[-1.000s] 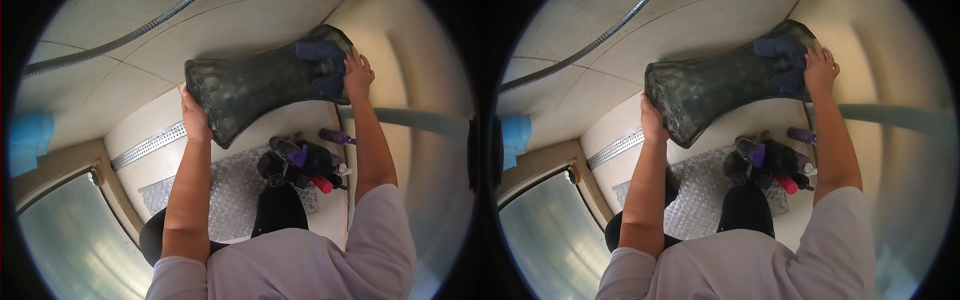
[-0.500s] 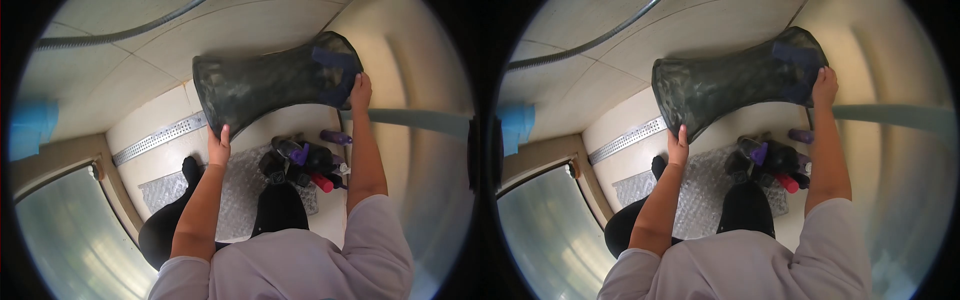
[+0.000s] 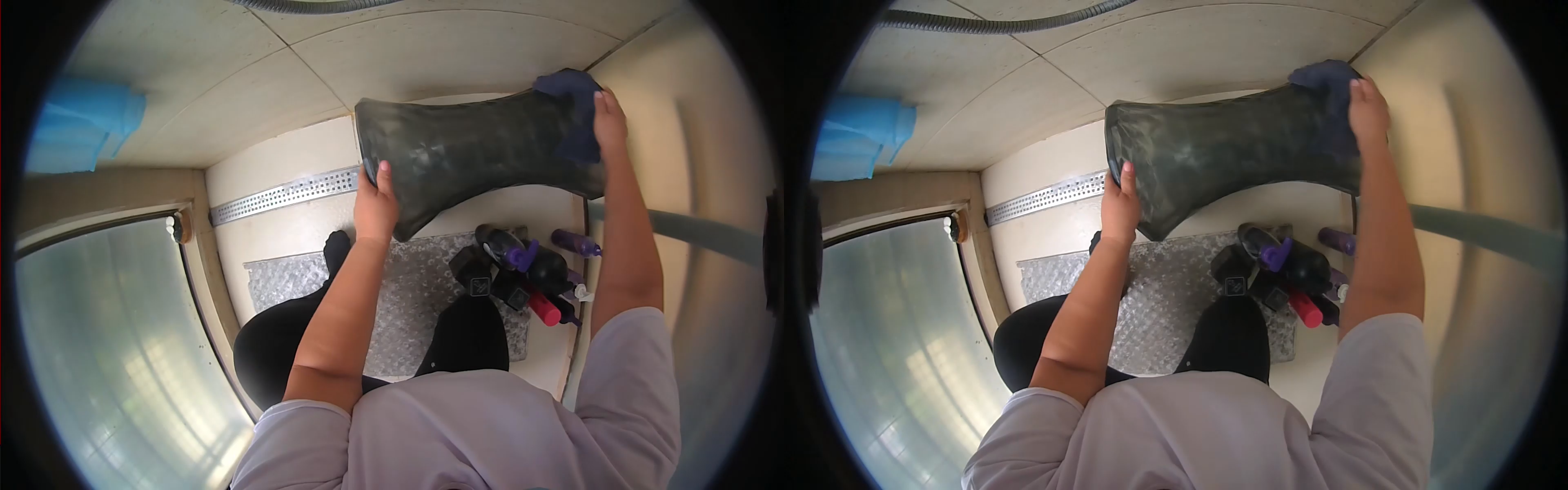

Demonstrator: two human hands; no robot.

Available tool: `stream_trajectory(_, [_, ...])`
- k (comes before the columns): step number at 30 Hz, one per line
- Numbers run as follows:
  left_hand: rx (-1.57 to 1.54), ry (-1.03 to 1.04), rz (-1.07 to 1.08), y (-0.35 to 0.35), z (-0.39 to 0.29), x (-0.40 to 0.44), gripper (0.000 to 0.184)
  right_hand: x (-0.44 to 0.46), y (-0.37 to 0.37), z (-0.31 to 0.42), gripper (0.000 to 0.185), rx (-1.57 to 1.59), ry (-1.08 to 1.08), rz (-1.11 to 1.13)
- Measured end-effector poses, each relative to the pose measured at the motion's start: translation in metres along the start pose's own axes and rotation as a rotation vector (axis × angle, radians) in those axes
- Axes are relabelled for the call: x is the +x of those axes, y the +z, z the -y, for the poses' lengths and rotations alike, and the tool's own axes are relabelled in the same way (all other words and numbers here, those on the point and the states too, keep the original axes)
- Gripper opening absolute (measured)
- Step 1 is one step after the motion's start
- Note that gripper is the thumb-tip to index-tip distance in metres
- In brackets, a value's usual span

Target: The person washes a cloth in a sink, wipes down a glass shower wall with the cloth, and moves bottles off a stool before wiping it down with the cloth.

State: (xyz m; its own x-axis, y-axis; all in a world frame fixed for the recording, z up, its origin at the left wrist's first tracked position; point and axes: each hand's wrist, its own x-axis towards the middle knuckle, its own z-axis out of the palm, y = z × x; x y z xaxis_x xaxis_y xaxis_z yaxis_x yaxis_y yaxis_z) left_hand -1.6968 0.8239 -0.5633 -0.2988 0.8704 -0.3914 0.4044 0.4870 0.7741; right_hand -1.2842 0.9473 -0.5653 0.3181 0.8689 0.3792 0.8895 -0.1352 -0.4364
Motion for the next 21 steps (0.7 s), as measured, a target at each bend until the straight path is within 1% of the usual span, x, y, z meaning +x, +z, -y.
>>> stream_trajectory(1, [-0.083,0.039,0.0,0.002,0.0,0.006,0.069,-0.006,0.002,0.024,0.037,-0.141,-0.227,-0.113])
stream_trajectory(3, [-0.25,0.119,-0.004,0.009,0.003,0.023,0.068,-0.03,0.012,0.079,0.032,0.43,-0.014,0.101])
stream_trajectory(4, [-0.305,0.15,-0.031,0.014,0.008,0.034,0.069,-0.048,0.014,0.11,0.029,0.572,0.046,0.197])
stream_trajectory(5, [-0.392,0.111,0.015,0.01,-0.002,0.033,0.069,-0.067,0.012,0.143,0.027,0.535,-0.059,0.24])
stream_trajectory(6, [-0.478,0.07,0.065,0.004,-0.022,0.03,0.069,-0.086,0.021,0.172,0.026,0.836,0.012,0.39])
stream_trajectory(7, [-0.563,0.028,0.121,0.003,-0.032,0.029,0.07,-0.105,0.011,0.211,0.029,0.909,0.073,0.545])
stream_trajectory(8, [-0.682,-0.002,0.161,0.005,-0.03,0.033,0.063,-0.127,0.049,0.227,0.034,1.056,-0.324,0.334])
stream_trajectory(9, [-0.741,-0.001,0.305,0.005,-0.009,0.042,0.053,-0.138,0.032,0.255,0.038,0.859,-0.463,0.341])
stream_trajectory(11, [-0.641,0.193,0.366,0.002,-0.007,0.04,0.047,-0.162,0.053,0.276,0.041,0.608,-0.616,0.28])
stream_trajectory(12, [-0.59,0.289,0.392,0.002,-0.008,0.041,0.044,-0.157,0.053,0.269,0.042,0.582,-0.651,0.316])
stream_trajectory(14, [-0.596,0.096,0.259,0.008,-0.005,0.057,0.046,-0.145,0.055,0.253,0.045,0.535,-0.726,0.398])
stream_trajectory(15, [-0.594,-0.006,0.19,0.012,-0.003,0.06,0.047,-0.14,0.061,0.232,0.044,0.344,-0.749,0.399])
stream_trajectory(16, [-0.567,0.015,0.05,0.011,-0.028,0.043,0.052,-0.131,0.059,0.203,0.041,0.171,-0.714,0.478])
stream_trajectory(17, [-0.516,0.015,0.066,0.009,-0.033,0.042,0.053,-0.104,0.044,0.176,0.036,0.004,-0.737,0.632])
stream_trajectory(18, [-0.464,0.017,0.081,0.006,-0.035,0.043,0.055,-0.081,0.044,0.139,0.032,0.094,-0.579,0.588])
stream_trajectory(19, [-0.411,0.019,0.096,0.005,-0.035,0.044,0.056,-0.058,0.026,0.099,0.03,-0.012,-0.598,0.416])
stream_trajectory(20, [-0.4,0.031,0.09,0.005,-0.034,0.045,0.056,-0.035,0.007,0.062,0.031,-0.242,-0.556,0.403])
stream_trajectory(21, [-0.432,0.044,0.104,0.009,-0.034,0.047,0.056,-0.021,-0.014,0.044,0.03,-0.438,-0.44,0.341])
